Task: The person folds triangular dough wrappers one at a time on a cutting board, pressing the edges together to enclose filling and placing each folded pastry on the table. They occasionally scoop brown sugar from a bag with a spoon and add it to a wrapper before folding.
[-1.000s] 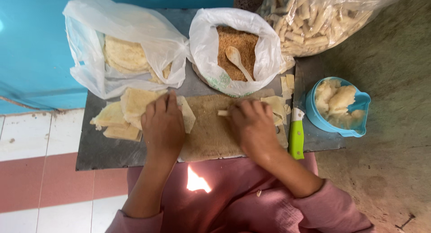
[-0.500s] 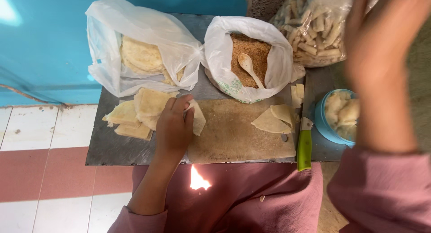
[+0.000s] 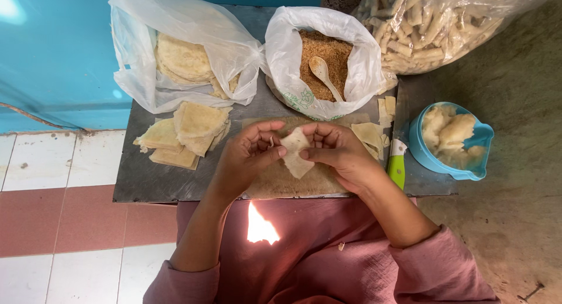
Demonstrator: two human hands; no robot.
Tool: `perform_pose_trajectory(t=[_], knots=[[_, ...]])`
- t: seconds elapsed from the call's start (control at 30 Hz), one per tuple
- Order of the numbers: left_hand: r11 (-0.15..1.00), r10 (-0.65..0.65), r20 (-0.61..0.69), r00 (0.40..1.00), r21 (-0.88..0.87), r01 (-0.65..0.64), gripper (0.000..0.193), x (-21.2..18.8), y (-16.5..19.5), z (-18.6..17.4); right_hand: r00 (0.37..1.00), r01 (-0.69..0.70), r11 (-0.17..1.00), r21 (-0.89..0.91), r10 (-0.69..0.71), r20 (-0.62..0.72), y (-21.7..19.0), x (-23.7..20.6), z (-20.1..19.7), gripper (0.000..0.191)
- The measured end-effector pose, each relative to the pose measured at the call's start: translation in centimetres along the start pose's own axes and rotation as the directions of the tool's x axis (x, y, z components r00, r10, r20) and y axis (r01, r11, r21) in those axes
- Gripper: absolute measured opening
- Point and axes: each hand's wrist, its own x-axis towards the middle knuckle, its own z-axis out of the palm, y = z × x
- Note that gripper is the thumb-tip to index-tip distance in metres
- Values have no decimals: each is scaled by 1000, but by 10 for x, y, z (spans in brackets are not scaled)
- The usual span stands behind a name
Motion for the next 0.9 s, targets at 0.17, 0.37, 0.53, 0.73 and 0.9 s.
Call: perform_pose_trajectory(t=[0.17,0.37,0.53,0.73,0.9], knots=[[972,30,-27,999,235,-23,25,-4,-7,8,1000,-3,1000,-30,4,29,8,-15,-23,25],[407,523,-9,852,881,-241,25,-2,9,18,997,56,980,-191,-66,-46,13,-16,-25,25],[918,208,15,978,344,-200,32,-7,11,40,996,73,946,-315,-87,-32,18,-13,-13,23],[965,16,-51,999,264,-2,16,-15,-4,41,998,56,967,-247,-49,36,13,-26,-23,30],[987,-14,10,1000,160,12,14,-17,-20,41,997,77,994,-78,-78,-14,13,-29,-32,20]])
